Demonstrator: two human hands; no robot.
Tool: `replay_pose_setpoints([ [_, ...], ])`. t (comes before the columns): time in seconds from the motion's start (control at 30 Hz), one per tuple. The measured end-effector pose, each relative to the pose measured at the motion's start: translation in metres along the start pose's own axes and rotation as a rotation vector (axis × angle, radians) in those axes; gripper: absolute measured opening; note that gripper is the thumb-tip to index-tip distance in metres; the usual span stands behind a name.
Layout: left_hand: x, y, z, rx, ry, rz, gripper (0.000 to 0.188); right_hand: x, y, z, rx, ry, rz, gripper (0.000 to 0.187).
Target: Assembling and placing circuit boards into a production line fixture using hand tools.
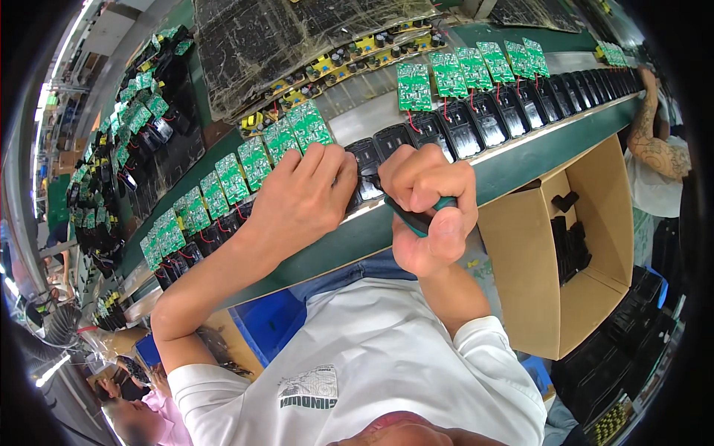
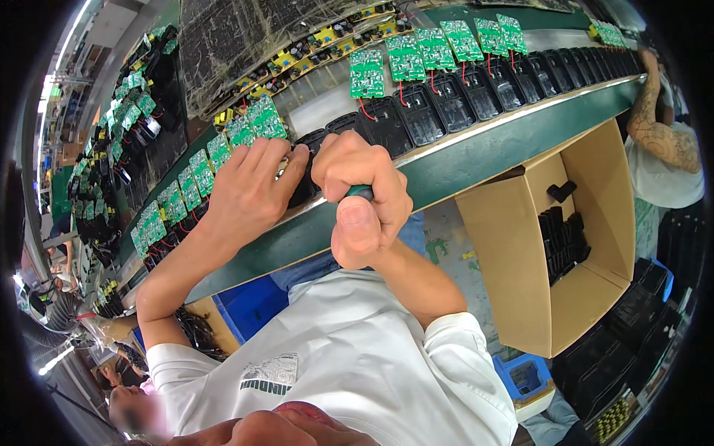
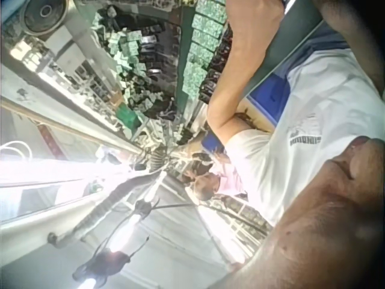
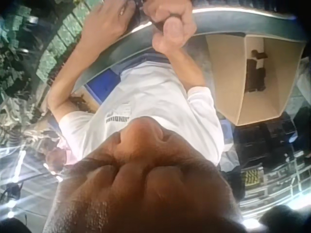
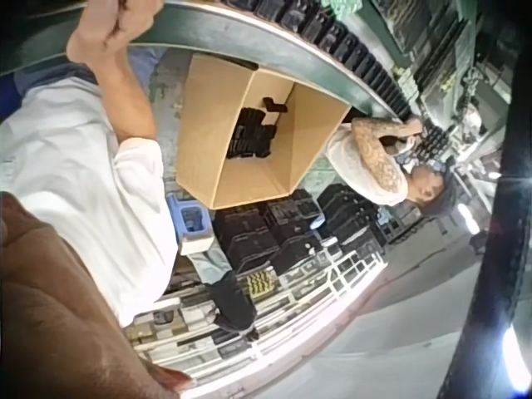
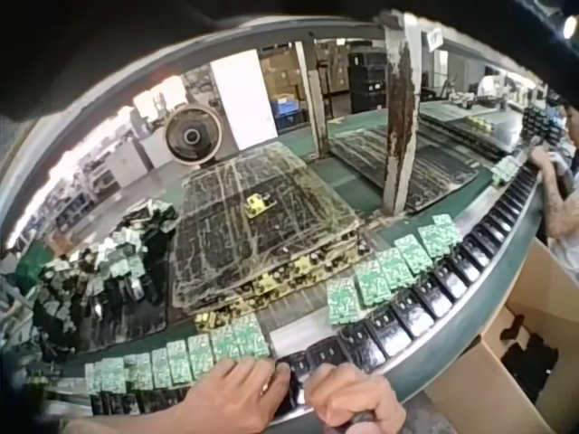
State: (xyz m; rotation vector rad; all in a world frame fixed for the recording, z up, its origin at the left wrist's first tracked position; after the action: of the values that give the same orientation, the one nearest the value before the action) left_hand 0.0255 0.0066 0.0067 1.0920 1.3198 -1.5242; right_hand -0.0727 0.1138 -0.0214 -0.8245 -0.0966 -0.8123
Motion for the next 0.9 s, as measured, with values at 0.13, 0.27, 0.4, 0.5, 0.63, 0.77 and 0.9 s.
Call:
replay_pose_setpoints([
  [0.13,0.0,-0.003,0.002,0.012,0.016,0.059,0.019,0.0,0.001,-0.001,-0.009,-0.046,-0.009,0.018],
  [0.27,-0.001,-0.004,0.014,0.06,0.13,0.029,0.016,0.005,-0.013,-0.004,0.007,-0.008,-0.03,0.018],
  [0.4,-0.001,-0.005,0.016,0.09,0.178,0.02,0.014,0.006,-0.021,-0.015,0.005,0.059,-0.035,0.016],
  [0.5,-0.001,-0.005,0.016,0.105,0.191,0.012,0.013,0.01,-0.025,-0.017,-0.005,0.12,-0.028,0.014],
  [0.63,-0.001,-0.004,0.019,0.086,0.183,0.023,0.012,0.018,-0.028,-0.017,0.143,0.051,-0.208,0.012],
  [0.77,-0.003,-0.004,0.02,0.065,0.234,0.049,0.014,0.016,-0.032,-0.016,0.106,0.087,-0.09,0.011],
  [0.9,-0.004,-0.006,0.019,0.017,0.26,0.035,0.015,0.013,-0.027,-0.02,0.054,0.086,-0.046,0.013],
])
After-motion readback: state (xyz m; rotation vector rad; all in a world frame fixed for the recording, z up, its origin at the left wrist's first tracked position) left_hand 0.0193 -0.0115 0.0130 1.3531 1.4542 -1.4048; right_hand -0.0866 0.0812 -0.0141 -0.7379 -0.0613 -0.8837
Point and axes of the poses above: each hand's wrist, its own y-axis away from the middle knuckle, its own x-axis out of the palm, z = x × y, the point moved 3 cm from there along -y, towards the middle knuckle, and after that the axes turned 12 degrees about y, right-handed, at the moved point
